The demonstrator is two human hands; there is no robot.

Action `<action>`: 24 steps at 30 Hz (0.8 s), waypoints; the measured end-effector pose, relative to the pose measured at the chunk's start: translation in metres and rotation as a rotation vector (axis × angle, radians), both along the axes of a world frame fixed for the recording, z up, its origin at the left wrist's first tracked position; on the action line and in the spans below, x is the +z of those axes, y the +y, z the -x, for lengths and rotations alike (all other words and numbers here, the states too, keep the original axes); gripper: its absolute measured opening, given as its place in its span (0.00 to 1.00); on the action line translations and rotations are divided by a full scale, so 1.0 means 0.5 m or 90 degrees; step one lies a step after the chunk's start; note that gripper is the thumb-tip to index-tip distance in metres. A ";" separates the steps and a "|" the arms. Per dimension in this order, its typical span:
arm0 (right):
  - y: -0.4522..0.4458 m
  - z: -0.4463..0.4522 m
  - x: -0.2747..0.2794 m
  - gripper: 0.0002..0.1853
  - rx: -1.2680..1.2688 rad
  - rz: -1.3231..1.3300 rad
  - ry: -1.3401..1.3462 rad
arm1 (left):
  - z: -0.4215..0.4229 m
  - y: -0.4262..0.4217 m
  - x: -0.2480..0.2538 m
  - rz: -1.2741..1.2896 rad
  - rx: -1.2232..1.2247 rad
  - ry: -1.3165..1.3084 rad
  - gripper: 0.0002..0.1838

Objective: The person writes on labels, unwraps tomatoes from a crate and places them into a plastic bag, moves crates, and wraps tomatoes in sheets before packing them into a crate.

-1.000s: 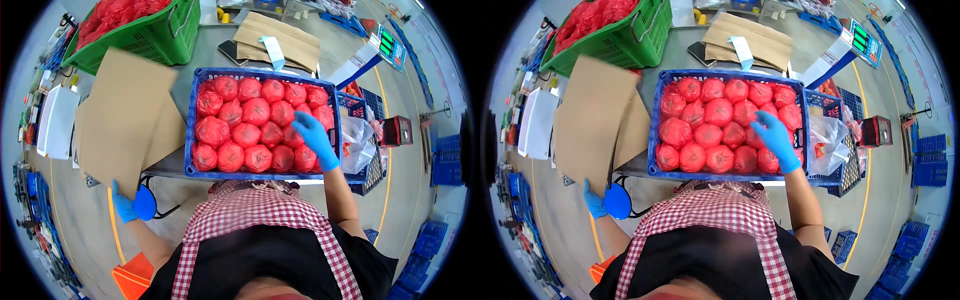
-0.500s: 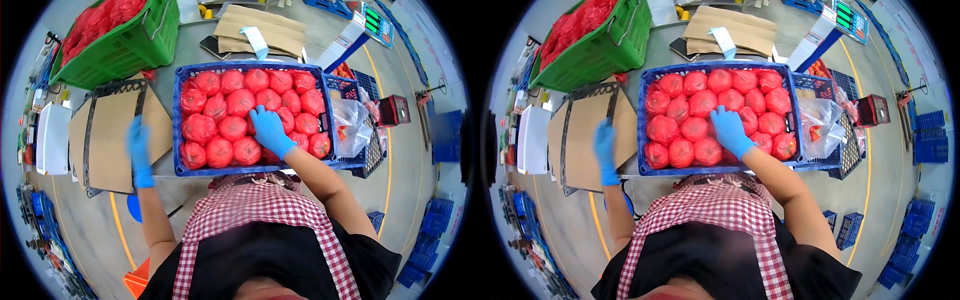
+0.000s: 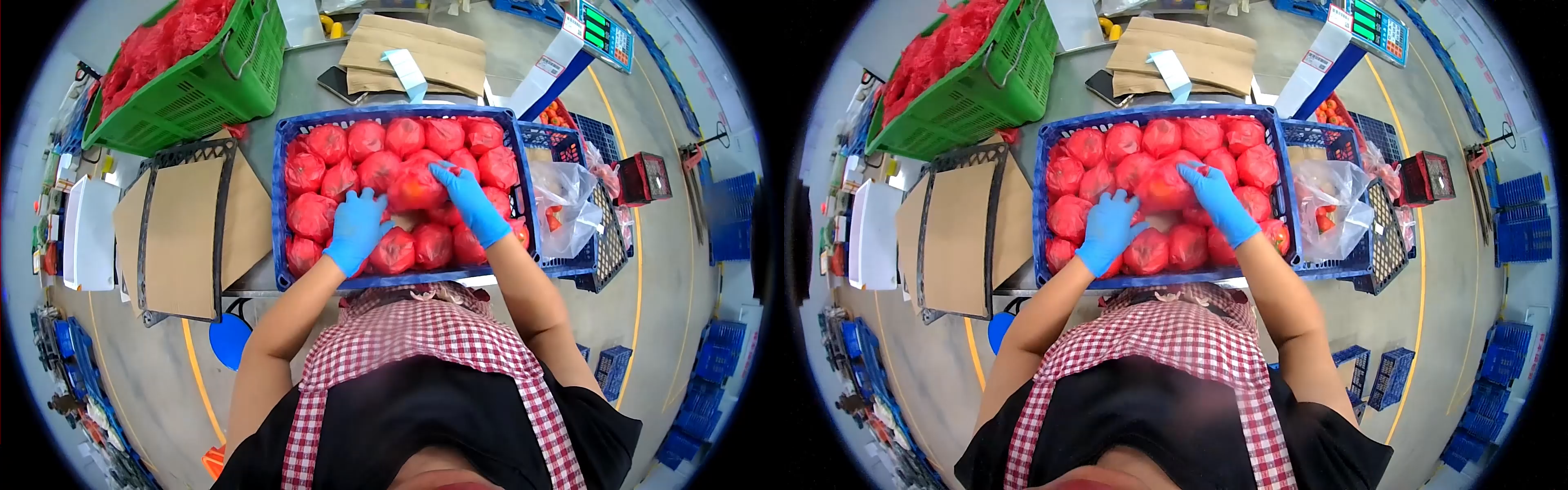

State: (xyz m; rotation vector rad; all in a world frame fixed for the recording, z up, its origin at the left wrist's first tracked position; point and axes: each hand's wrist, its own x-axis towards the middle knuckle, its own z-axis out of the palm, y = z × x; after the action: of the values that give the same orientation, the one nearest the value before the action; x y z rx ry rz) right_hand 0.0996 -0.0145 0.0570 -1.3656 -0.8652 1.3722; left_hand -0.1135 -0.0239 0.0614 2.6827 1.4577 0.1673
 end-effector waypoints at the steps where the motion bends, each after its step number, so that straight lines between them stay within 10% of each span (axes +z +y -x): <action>1: 0.005 0.000 0.003 0.16 -0.031 0.000 0.009 | 0.008 0.001 -0.005 -0.006 -0.026 -0.053 0.20; 5: 0.027 -0.043 0.011 0.11 -0.208 -0.043 0.141 | 0.013 -0.008 -0.042 -0.096 -0.060 -0.227 0.05; 10: -0.021 -0.113 0.091 0.18 -0.063 -0.141 -0.645 | 0.049 0.067 -0.080 0.265 0.368 -0.677 0.10; 14: -0.073 -0.056 0.048 0.31 0.252 -0.117 -0.938 | 0.058 0.110 0.006 0.581 0.551 -1.253 0.11; 17: -0.079 0.006 0.030 0.39 0.175 -0.101 -0.988 | 0.105 0.136 0.081 0.234 0.282 -0.979 0.13; 20: -0.061 0.016 0.022 0.39 0.159 -0.052 -0.954 | 0.062 0.056 0.191 0.216 0.199 -0.464 0.13; 24: -0.060 -0.002 0.036 0.27 0.262 -0.070 -0.898 | 0.006 -0.064 0.034 0.149 -0.184 -0.074 0.37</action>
State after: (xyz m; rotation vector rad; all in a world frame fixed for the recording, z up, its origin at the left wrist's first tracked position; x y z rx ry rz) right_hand 0.1008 -0.0444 0.0747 -2.0890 -2.1608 0.3972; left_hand -0.1167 -0.0559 0.0784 2.6029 0.9777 0.1204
